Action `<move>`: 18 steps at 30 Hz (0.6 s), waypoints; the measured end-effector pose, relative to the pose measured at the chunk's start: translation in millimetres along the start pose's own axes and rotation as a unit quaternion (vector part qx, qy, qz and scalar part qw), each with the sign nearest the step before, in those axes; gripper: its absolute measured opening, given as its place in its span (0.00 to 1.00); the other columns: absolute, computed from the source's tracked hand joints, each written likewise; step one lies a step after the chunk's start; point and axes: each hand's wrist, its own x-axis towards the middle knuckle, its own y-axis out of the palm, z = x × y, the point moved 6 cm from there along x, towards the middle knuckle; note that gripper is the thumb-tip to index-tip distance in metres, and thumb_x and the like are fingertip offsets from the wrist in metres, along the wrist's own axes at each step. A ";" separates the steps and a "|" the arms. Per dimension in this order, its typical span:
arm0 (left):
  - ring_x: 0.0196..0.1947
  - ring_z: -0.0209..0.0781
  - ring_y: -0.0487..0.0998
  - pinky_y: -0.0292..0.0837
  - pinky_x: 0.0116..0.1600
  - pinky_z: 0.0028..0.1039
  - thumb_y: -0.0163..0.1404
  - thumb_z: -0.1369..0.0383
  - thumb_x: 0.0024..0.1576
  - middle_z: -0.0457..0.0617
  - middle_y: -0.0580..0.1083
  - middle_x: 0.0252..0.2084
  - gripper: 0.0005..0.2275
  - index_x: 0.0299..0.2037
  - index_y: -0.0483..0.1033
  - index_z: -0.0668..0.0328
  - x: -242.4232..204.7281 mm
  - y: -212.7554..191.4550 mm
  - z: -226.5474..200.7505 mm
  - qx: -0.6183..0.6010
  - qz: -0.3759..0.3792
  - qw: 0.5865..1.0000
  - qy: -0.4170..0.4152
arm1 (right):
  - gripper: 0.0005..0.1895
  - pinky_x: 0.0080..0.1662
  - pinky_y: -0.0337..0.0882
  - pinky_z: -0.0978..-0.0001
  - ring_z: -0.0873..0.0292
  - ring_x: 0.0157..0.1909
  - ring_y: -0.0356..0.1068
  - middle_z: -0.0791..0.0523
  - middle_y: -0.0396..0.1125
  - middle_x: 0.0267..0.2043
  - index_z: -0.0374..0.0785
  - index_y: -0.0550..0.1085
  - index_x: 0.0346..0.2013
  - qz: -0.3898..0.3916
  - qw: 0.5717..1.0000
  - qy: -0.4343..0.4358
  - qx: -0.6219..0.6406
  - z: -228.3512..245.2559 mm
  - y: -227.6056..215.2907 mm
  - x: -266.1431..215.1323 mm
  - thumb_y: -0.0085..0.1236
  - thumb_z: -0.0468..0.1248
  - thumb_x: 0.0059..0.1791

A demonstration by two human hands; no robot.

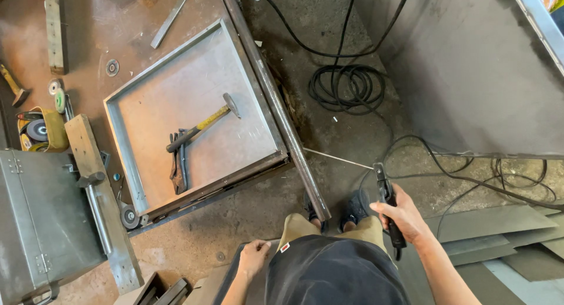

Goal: The person grinds the edge of a square metal frame on a workbench with an angle grinder, then hammers the frame and fits a metal bar against it. The person welds the bar to the frame with a stick welder, producing sparks, then sets down the tools and walks away across the workshop.

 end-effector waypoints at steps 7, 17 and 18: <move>0.32 0.38 0.84 0.78 0.43 0.27 0.55 0.59 0.57 0.52 0.83 0.31 0.15 0.43 0.83 0.63 1.5 0.9 3.0 0.007 0.009 1.000 -0.006 | 0.23 0.23 0.64 0.67 0.61 0.18 0.62 0.55 0.61 0.20 0.36 0.65 0.42 0.001 1.000 0.022 0.020 -0.9 -3.2 -0.8 0.65 0.38 0.38; 0.33 0.36 0.84 0.77 0.43 0.27 0.55 0.56 0.56 0.50 0.84 0.32 0.16 0.42 0.84 0.61 9.1 7.4 -2.8 0.028 0.003 0.999 0.021 | 0.22 0.23 0.63 0.66 0.64 0.19 0.61 0.59 0.61 0.23 0.37 0.68 0.43 -0.027 0.999 0.027 -0.011 28.6 1.3 -15.8 0.64 0.37 0.37; 0.33 0.36 0.84 0.77 0.43 0.27 0.55 0.56 0.56 0.50 0.84 0.32 0.16 0.42 0.84 0.61 8.4 7.4 -4.9 0.027 0.003 0.999 0.021 | 0.22 0.23 0.63 0.66 0.64 0.19 0.61 0.59 0.61 0.23 0.37 0.68 0.43 -0.026 0.999 0.027 -0.012 18.2 -5.7 -10.0 0.64 0.37 0.37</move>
